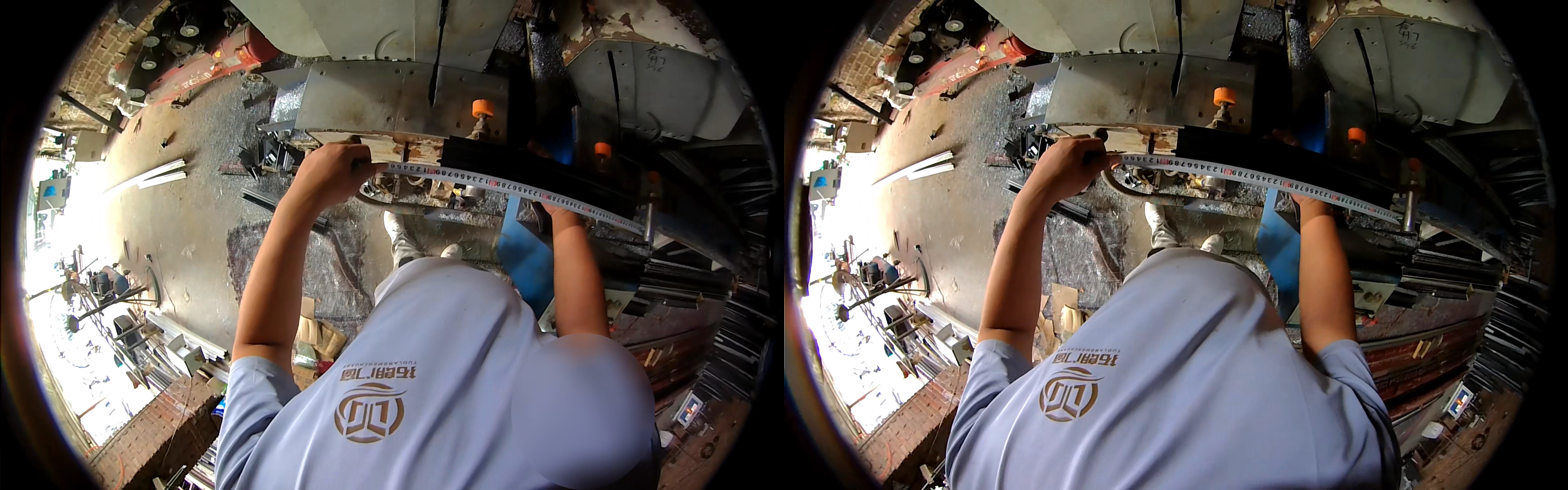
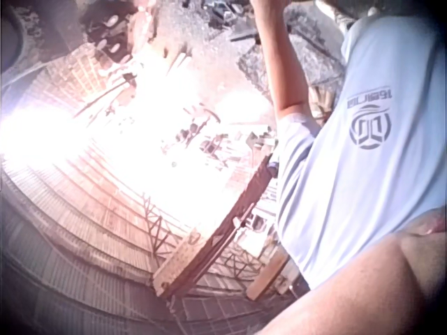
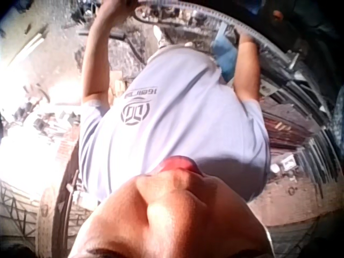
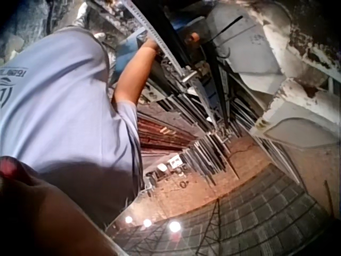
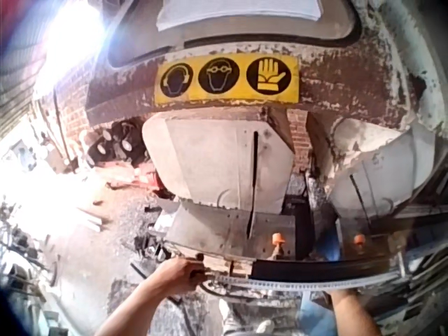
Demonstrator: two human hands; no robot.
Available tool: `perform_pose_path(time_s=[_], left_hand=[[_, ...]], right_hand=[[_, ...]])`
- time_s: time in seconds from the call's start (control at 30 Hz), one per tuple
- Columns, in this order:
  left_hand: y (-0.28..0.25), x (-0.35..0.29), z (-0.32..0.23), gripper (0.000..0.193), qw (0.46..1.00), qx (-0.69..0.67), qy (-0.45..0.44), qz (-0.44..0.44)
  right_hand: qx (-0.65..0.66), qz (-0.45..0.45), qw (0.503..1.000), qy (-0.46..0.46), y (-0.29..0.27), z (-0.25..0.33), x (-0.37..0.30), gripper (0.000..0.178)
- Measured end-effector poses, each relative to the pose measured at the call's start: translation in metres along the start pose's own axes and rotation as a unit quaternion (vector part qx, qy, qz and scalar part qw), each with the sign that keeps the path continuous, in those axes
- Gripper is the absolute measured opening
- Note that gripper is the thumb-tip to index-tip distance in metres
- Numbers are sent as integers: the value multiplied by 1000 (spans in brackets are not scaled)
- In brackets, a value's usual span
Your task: The person operates a metal cutting saw to cut several long metal profiles. They load the profiles into the machine, operate the controls to cut them, and then remove the cut pieces. The person also uses a tape measure to measure the profiles before cutting.
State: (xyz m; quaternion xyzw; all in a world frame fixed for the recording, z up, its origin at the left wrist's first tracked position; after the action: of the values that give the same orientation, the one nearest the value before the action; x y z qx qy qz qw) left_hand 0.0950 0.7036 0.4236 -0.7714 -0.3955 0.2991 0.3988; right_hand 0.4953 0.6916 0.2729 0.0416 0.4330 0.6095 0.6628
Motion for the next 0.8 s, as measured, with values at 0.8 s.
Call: perform_pose_path(time_s=[0.8], left_hand=[[158, 1, -149, 67, 838, -485, -193, 160]], right_hand=[[-253, 209, 944, 24, 8, -111, -163, 80]])
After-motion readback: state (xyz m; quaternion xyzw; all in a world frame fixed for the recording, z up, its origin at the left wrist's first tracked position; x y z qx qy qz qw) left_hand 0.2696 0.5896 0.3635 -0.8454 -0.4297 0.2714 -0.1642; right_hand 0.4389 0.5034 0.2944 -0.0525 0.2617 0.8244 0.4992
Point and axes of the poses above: each hand's wrist, its own x-axis towards the middle knuckle, its own y-axis out of the palm, z = x × y, the point moved 7 cm from there along x, towards the middle knuckle, and after that the axes turned 11 degrees about y, right-handed, at the moved point
